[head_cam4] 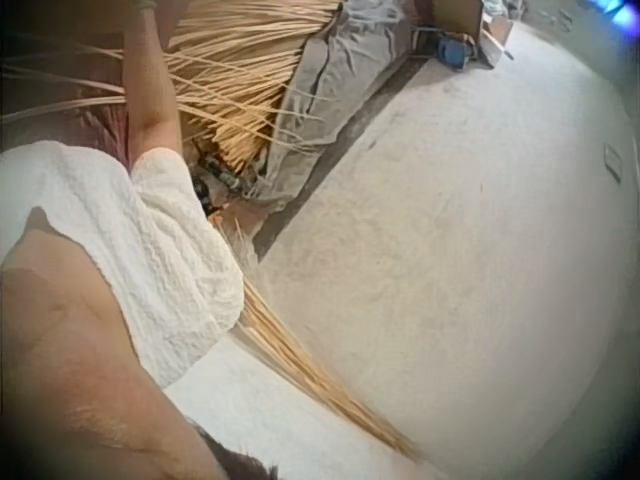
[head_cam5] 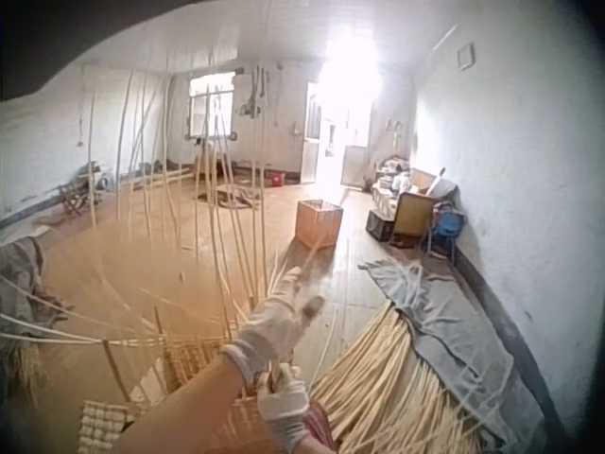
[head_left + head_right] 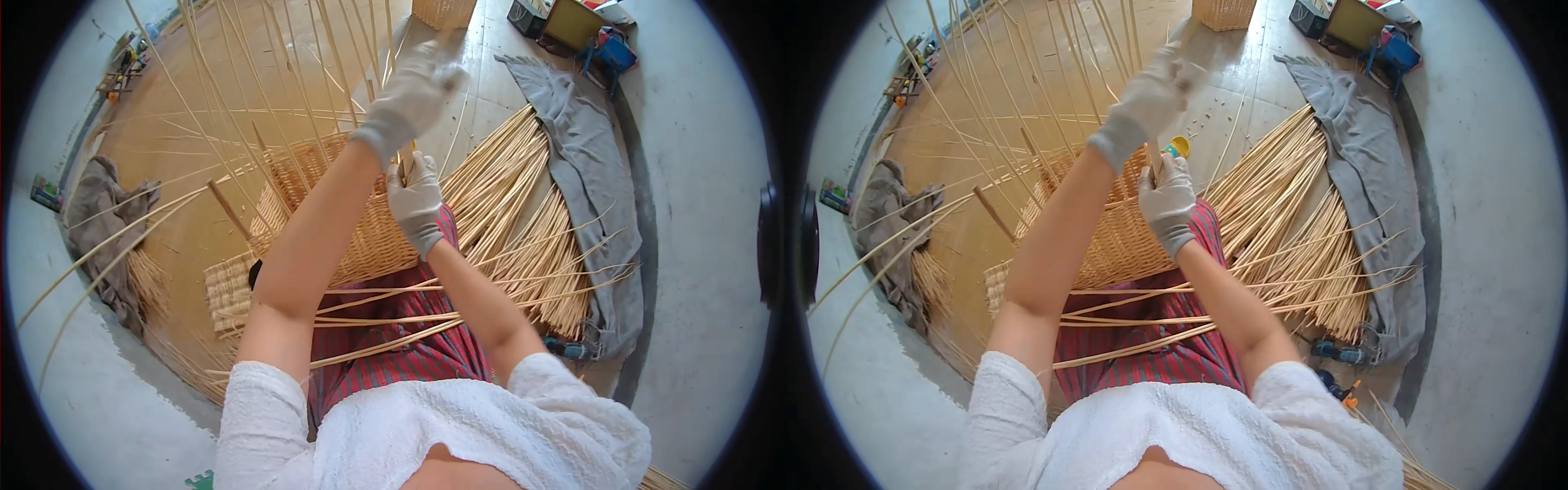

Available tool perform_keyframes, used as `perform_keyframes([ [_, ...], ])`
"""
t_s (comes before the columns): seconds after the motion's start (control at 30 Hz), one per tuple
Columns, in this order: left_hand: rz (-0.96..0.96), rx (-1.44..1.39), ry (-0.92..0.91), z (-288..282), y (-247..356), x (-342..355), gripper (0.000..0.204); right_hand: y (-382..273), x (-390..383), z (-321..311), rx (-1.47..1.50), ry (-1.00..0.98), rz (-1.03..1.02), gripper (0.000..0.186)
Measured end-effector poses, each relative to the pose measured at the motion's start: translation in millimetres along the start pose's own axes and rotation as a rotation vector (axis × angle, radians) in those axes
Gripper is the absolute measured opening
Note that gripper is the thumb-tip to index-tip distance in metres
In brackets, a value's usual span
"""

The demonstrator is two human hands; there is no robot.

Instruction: The person sits on the floor and weaves a basket using thin bamboo strips. They select strips from a pile, interlace them into the basket frame, and periodically tap the structure to tighten the weave.

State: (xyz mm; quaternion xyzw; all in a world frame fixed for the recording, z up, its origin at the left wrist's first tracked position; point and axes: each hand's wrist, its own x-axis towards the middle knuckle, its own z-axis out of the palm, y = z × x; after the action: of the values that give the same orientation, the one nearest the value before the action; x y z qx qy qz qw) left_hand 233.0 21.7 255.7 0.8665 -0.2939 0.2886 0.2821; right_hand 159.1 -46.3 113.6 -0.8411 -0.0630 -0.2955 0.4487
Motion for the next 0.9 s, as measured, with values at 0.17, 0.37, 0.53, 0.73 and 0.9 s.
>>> perform_keyframes([
  [0.17,0.092,-0.212,0.204,-48.2,45.1,-42.9,0.063,42.8,-7.3,7.0,0.418,0.008,0.177,0.013],
  [0.37,-0.646,-0.102,0.983,-103.0,-31.0,-236.7,0.032,59.9,-14.5,2.3,0.38,0.021,0.173,0.016],
  [0.53,-0.829,-0.653,0.752,-78.7,-40.2,-313.7,0.033,29.0,-22.5,-14.2,0.248,-0.017,0.193,0.018],
  [0.73,-0.603,-0.116,0.419,-62.1,27.7,-272.0,0.034,-15.8,-40.6,-48.7,0.129,-0.272,-0.057,0.035],
  [0.9,-0.666,-0.112,0.167,-12.4,25.6,-252.9,0.045,-18.8,-9.4,-21.3,-0.129,-0.76,0.273,0.033],
])
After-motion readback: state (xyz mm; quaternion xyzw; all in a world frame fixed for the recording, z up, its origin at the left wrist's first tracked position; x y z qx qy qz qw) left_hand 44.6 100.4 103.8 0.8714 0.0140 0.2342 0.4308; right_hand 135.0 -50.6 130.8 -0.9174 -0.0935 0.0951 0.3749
